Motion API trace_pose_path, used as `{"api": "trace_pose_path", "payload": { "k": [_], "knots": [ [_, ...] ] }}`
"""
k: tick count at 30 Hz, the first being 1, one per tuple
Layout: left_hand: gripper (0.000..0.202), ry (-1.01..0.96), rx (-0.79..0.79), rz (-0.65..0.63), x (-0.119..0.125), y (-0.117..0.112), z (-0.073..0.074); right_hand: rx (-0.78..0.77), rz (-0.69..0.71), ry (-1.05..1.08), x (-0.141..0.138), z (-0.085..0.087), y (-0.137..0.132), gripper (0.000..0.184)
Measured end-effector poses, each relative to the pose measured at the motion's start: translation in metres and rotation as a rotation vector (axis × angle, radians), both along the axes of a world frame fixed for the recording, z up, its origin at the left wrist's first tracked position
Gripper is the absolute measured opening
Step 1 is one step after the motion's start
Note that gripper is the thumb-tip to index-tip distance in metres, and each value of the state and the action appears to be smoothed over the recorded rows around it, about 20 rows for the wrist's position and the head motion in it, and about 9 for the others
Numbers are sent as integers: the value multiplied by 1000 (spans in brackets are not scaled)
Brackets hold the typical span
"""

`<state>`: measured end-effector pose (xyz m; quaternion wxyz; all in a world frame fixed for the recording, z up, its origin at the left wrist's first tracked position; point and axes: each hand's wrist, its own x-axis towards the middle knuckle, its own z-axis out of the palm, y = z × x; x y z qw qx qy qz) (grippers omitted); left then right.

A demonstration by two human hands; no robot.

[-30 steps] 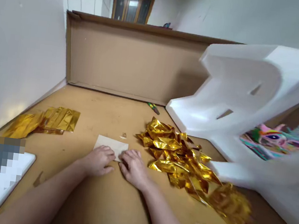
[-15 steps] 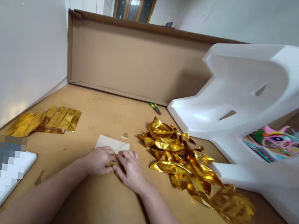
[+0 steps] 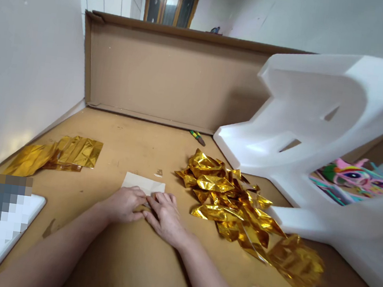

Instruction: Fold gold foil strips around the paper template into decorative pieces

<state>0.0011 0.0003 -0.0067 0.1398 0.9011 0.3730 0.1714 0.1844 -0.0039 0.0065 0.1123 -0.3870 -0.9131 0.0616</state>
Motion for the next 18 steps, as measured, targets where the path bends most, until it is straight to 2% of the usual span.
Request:
{"api": "trace_pose_path", "payload": {
  "k": [8, 13, 18],
  "knots": [
    [25, 53, -35, 31, -8, 2, 10, -12, -24, -50, -1, 4, -1, 29],
    [20, 48, -31, 48, -18, 5, 9, -14, -55, -64, 1, 7, 0, 28],
    [19, -3, -24, 5, -24, 8, 9, -9, -70, -76, 5, 11, 2, 26]
  ]
}}
